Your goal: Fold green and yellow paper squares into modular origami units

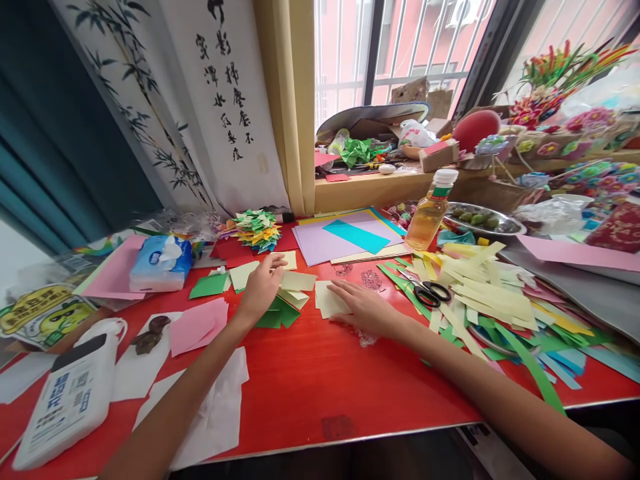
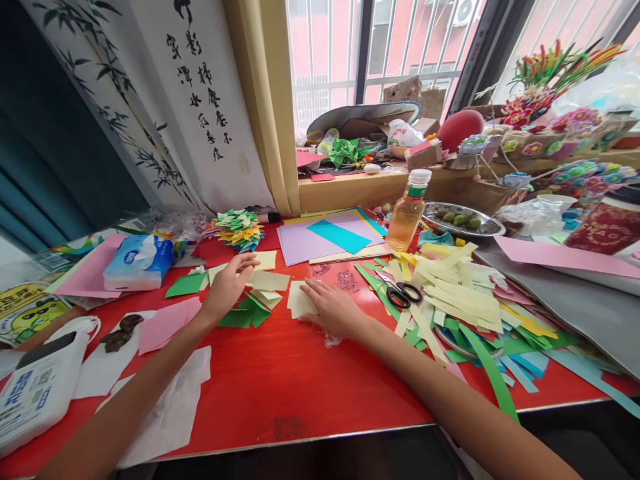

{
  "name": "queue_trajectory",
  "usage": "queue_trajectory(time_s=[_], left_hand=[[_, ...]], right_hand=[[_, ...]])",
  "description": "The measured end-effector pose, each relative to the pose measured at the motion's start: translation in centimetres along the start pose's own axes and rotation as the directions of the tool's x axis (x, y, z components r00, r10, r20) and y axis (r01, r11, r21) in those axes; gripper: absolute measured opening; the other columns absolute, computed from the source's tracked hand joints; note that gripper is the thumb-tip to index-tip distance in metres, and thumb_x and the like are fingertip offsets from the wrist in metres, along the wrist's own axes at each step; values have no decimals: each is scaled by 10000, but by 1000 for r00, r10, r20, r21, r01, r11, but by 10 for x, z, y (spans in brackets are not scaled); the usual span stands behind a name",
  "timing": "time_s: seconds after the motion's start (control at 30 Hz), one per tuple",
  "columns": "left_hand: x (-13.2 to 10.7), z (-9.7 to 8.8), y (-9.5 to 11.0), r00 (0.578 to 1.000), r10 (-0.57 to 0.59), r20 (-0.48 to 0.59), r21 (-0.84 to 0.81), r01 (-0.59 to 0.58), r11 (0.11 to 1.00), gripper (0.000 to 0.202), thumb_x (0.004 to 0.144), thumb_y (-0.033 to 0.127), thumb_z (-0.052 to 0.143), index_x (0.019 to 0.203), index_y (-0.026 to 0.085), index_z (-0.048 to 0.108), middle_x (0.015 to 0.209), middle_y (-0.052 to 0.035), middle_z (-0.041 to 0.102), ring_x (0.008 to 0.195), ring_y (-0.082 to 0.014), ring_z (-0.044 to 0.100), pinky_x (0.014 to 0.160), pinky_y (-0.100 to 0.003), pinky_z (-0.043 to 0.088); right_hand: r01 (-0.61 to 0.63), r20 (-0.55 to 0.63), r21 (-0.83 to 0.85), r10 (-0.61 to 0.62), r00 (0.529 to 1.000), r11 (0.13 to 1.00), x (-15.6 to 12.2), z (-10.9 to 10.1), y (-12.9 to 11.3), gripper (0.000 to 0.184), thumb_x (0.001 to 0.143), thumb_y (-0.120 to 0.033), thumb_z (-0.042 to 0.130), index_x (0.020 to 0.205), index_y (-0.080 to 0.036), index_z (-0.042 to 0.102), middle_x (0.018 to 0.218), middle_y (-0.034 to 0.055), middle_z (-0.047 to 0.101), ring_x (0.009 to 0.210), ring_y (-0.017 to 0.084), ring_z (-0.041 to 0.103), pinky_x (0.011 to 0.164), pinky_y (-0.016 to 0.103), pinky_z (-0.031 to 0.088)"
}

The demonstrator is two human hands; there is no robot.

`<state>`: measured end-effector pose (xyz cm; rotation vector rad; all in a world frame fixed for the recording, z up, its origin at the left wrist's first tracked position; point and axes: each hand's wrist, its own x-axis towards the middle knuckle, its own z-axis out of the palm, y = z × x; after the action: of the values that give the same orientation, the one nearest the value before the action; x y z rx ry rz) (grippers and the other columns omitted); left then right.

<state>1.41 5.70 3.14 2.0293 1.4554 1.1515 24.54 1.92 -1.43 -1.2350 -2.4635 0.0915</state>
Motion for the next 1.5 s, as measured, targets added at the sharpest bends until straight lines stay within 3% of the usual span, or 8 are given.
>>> queue_trajectory(time_s=[0.43, 0.67, 0.77, 0.87, 0.97, 1.07, 1.23, 1.5], left_hand=[[-11, 11, 11, 959, 278, 63, 253, -285, 925, 202, 867, 232, 346, 1016, 179, 473, 1036, -57, 528, 1021, -170, 472, 901, -325, 366], [-31, 23, 15, 639, 697, 326, 413, -760, 503, 205, 837, 184, 425, 1035, 163, 474, 1032, -83, 556, 919, -187, 529, 775, -313, 438], [-38, 25, 16, 604, 759, 243, 443, -765, 467, 186, 833, 94, 381, 971, 163, 485, 937, -65, 589, 814, -146, 562, 650, -237, 446], [-39, 22, 15, 625, 770, 128, 416, -739, 530, 190, 829, 80, 387, 978, 166, 466, 952, -68, 596, 851, -140, 571, 646, -217, 449], [-36, 19, 13, 666, 739, 104, 345, -721, 601, 191, 824, 74, 403, 981, 170, 454, 992, -74, 591, 916, -148, 562, 720, -238, 455], [-35, 18, 13, 689, 713, 129, 235, -720, 653, 197, 818, 65, 410, 975, 174, 455, 1011, -73, 580, 947, -146, 551, 751, -247, 454], [-34, 17, 21, 792, 604, 93, 39, -609, 792, 64, 818, 188, 490, 880, 179, 506, 1067, -82, 522, 1004, -162, 518, 811, -283, 442], [-33, 22, 32, 967, 249, 50, -132, -241, 962, 155, 819, 300, 489, 754, 169, 542, 1152, -62, 479, 974, -167, 518, 709, -254, 458]], right_hand=[[-13, 64, -281, 33, 997, 960, -1, -14, -1, 257, 882, -200, 337, 1048, -137, 523, 850, 108, 648, 762, 204, 611, 540, 242, 384], [60, -149, -126, -79, 986, 990, -4, -14, -13, 259, 845, -118, 344, 981, -157, 561, 847, 80, 648, 789, 187, 599, 644, 267, 411], [-41, -215, 224, 90, 972, 974, -3, -18, -18, 373, 814, -192, 461, 1187, -192, 451, 1138, 97, 559, 979, 219, 553, 748, 311, 438], [-232, 25, 705, 303, 953, 671, -1, -27, -16, 751, 733, -338, 608, 1353, -211, 204, 1379, 127, 291, 1127, 237, 463, 824, 327, 449], [-287, 260, 925, 136, 956, 248, 0, -36, -13, 716, 735, -451, 584, 1333, -206, 277, 1336, 139, 359, 1084, 228, 500, 857, 355, 443], [-218, 219, 976, 19, 976, -21, 1, -40, -14, 572, 788, -494, 492, 1277, -217, 386, 1213, 117, 496, 1044, 213, 523, 852, 363, 447], [-158, 143, 987, 282, 949, 31, 2, -37, -16, 408, 820, -310, 510, 1216, -226, 461, 1071, 63, 570, 912, 151, 568, 801, 310, 483], [-89, 80, 996, 239, 968, 25, 4, -32, -18, 354, 843, -376, 455, 1152, -212, 507, 1084, 79, 559, 917, 194, 588, 754, 369, 519]])
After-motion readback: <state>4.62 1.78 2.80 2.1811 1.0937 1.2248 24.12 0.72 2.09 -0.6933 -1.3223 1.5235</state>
